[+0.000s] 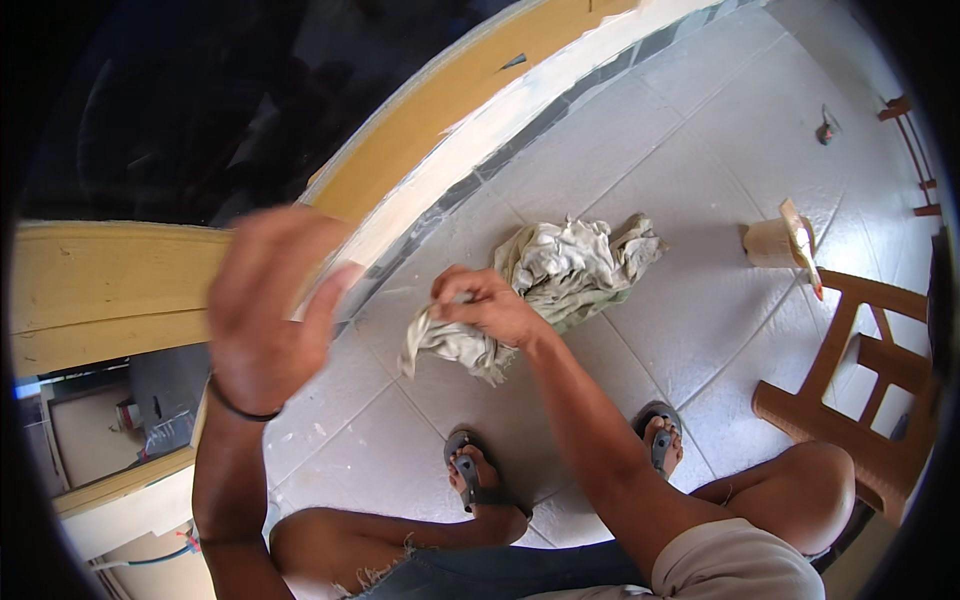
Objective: The person paints the lower edge of a yellow door frame with a brush, then wipes excess paint from the frame and floor with a cloth.
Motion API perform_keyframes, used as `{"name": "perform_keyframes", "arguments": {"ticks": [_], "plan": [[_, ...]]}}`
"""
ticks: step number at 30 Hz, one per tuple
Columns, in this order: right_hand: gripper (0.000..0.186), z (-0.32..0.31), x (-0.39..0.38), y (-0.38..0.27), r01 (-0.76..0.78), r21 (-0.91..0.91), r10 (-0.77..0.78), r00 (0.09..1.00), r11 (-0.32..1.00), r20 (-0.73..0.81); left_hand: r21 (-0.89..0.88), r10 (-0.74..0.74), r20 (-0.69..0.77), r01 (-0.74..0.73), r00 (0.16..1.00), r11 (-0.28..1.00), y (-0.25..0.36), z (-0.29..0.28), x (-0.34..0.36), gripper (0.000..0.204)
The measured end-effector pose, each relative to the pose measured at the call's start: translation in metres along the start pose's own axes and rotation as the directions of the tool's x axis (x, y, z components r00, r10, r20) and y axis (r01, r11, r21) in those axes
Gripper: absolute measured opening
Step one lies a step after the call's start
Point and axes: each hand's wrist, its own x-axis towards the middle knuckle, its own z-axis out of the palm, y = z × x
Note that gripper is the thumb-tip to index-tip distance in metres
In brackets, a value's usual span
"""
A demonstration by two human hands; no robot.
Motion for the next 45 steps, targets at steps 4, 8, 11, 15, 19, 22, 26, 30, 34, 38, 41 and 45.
{"name": "perform_keyframes", "arguments": {"ticks": [4, 8, 11, 15, 19, 22, 26, 30, 34, 38, 41, 45], "plan": [[0.010, -0.021, 0.003, -0.007, 0.227, 0.302, -0.125, 0.938, 0.926, -0.323, 0.717, 0.190, -0.236, 0.039, 0.953, 0.696, -0.042, -0.072, 0.003, 0.027], [0.011, -0.028, 0.038, -0.052, 0.335, 0.144, -0.245, 0.868, 0.931, -0.432, 0.809, 0.215, -0.402, 0.235, 0.890, 0.538, -0.069, -0.093, 0.009, 0.037], [0.010, -0.021, 0.057, -0.063, 0.313, 0.250, -0.187, 0.886, 0.916, -0.424, 0.781, 0.244, -0.482, 0.287, 0.841, 0.555, -0.086, -0.081, 0.006, 0.052], [0.017, -0.022, 0.059, -0.059, 0.375, 0.316, -0.255, 0.897, 0.872, -0.361, 0.784, 0.314, -0.485, 0.247, 0.816, 0.570, -0.100, -0.068, 0.003, 0.067], [0.016, -0.034, 0.051, -0.050, 0.322, 0.301, -0.196, 0.904, 0.898, -0.381, 0.777, 0.297, -0.527, 0.310, 0.796, 0.548, -0.101, -0.061, 0.005, 0.070], [0.015, -0.038, 0.051, -0.047, 0.338, 0.209, -0.248, 0.898, 0.918, -0.365, 0.753, 0.287, -0.564, 0.340, 0.774, 0.564, -0.102, -0.055, 0.005, 0.070], [0.022, -0.047, 0.043, -0.048, 0.167, 0.511, -0.116, 0.985, 0.843, -0.131, 0.758, 0.329, -0.557, 0.305, 0.763, 0.577, -0.101, -0.059, 0.012, 0.070], [0.024, -0.040, 0.039, -0.035, 0.186, 0.301, -0.090, 0.948, 0.935, -0.306, 0.731, 0.313, -0.576, 0.304, 0.755, 0.611, -0.101, -0.054, 0.010, 0.071], [0.028, -0.025, 0.056, -0.037, 0.342, 0.087, -0.221, 0.760, 0.936, -0.612, 0.766, 0.349, -0.542, 0.278, 0.764, 0.580, -0.103, -0.051, 0.011, 0.072], [0.029, -0.015, 0.077, -0.042, 0.313, -0.555, -0.622, 0.562, 0.771, -0.546, 0.821, 0.411, -0.472, 0.219, 0.779, 0.528, -0.103, -0.060, 0.013, 0.069], [0.030, -0.006, 0.082, -0.051, 0.231, -0.678, -0.710, 0.345, 0.698, -0.614, 0.800, 0.400, -0.507, 0.243, 0.763, 0.549, -0.102, -0.057, 0.013, 0.069], [0.035, -0.008, 0.103, -0.054, 0.259, -0.710, -0.755, 0.195, 0.655, -0.626, 0.809, 0.428, -0.499, 0.229, 0.753, 0.541, -0.105, -0.058, 0.014, 0.070]]}}
